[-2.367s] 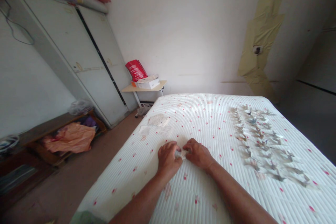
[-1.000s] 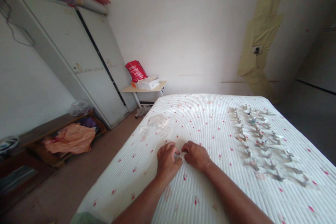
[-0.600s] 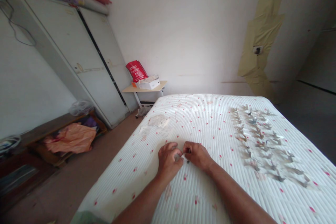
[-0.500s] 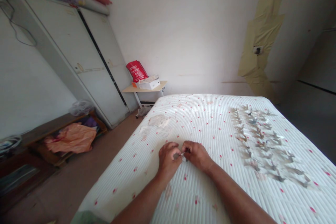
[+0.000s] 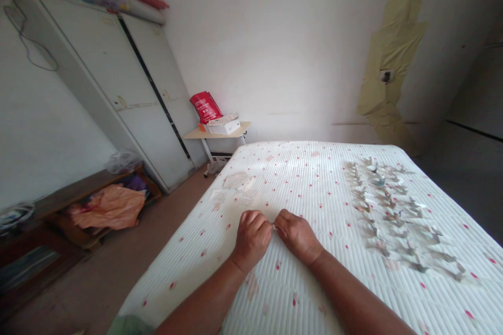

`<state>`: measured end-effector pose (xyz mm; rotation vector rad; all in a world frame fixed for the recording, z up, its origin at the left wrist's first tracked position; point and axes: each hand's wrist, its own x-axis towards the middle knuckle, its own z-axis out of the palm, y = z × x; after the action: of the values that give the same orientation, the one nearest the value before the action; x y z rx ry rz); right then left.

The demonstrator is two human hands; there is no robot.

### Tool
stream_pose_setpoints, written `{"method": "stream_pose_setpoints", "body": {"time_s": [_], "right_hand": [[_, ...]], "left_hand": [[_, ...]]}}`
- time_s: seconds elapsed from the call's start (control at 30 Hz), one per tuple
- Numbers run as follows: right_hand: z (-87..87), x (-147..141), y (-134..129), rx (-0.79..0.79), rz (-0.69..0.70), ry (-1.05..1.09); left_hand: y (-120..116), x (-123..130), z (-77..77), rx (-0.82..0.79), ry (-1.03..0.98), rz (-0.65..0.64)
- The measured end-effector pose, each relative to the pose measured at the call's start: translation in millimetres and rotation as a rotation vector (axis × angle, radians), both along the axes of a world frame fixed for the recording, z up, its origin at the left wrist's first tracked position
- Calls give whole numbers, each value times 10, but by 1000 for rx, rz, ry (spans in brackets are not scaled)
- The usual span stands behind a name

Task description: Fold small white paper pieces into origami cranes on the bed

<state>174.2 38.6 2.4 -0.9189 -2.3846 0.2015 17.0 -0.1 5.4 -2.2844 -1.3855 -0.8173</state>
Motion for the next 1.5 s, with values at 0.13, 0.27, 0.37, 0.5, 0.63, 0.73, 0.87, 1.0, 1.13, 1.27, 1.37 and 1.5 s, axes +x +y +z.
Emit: {"method": "stream_pose_setpoints", "body": {"time_s": [0.13,0.27,0.37,0.5,0.63,0.73,0.87,1.0,1.13,1.27,1.37,1.5], "right_hand": [[-7,46,-52,-98,23,-56],[14,116,-70,-230,71,0],[41,138,-80,-282,74,26],[59,141,-119,-298,56,70],[22,138,-160,-301,18,85],[-1,125,-175,-294,-17,82],[30,85,-186,-308,-58,83],[68,26,-182,-336,-143,43],[58,-33,-147,-362,-248,-23],[35,-72,-100,-374,-318,-82],[15,-89,-81,-370,-365,-122],[3,-106,-89,-347,-397,-145]], "left_hand": [[-8,-9,-63,-70,75,-38],[-37,-24,-80,-169,61,-58],[-79,-44,-69,-238,7,-65],[-113,-69,-67,-318,-114,-79],[-98,-72,-81,-361,-191,-75],[-92,-69,-85,-370,-207,-67],[-97,-70,-95,-377,-221,-68],[-96,-72,-107,-378,-243,-68],[-96,-69,-94,-383,-251,-72],[-99,-67,-86,-386,-261,-67],[-101,-69,-100,-392,-268,-60],[-105,-59,-101,-411,-266,-11]]}}
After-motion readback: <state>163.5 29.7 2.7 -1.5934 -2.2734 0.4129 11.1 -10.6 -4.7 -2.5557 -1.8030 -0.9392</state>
